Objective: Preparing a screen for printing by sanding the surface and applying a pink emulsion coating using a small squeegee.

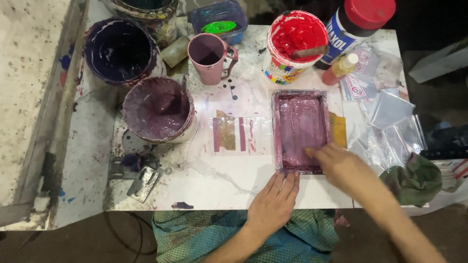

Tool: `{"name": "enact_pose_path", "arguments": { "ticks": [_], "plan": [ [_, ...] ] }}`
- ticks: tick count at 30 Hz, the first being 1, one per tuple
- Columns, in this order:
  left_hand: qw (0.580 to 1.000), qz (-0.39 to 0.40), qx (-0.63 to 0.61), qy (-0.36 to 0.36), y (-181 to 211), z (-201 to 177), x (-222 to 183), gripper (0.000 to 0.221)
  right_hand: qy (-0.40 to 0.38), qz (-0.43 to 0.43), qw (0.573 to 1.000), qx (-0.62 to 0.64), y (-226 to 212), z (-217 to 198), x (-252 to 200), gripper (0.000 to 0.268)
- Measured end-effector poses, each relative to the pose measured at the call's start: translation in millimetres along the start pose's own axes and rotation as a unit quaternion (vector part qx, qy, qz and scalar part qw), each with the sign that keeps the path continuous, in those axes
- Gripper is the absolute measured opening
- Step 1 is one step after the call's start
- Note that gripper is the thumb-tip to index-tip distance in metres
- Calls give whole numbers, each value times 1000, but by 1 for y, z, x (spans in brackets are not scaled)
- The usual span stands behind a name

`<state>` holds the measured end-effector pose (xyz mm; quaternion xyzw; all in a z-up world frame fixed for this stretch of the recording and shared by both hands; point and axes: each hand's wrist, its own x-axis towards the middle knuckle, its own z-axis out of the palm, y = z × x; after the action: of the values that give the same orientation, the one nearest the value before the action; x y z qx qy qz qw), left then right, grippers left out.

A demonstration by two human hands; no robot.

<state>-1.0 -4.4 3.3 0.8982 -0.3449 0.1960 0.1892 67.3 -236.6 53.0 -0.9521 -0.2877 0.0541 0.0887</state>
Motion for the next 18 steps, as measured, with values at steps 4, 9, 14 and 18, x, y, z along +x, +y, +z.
{"name": "enact_pose_path", "arguments": {
  "ticks": [4, 9, 14, 18],
  "plan": [
    [1000, 2, -11, -13, 1, 5, -3, 49, 33, 116, 987, 106, 11, -43, 37, 27],
    [1000, -1, -23, -14, 1, 6, -3, 48, 160, 71, 982, 70, 64, -27, 79, 21],
    [999, -1, -32, -2, 1, 4, 0, 48, 92, 118, 987, 53, 63, -31, 99, 31],
    [1000, -1, -22, -5, 0, 3, 1, 46, 95, 128, 985, -65, 40, -50, 102, 50]
  ]
}}
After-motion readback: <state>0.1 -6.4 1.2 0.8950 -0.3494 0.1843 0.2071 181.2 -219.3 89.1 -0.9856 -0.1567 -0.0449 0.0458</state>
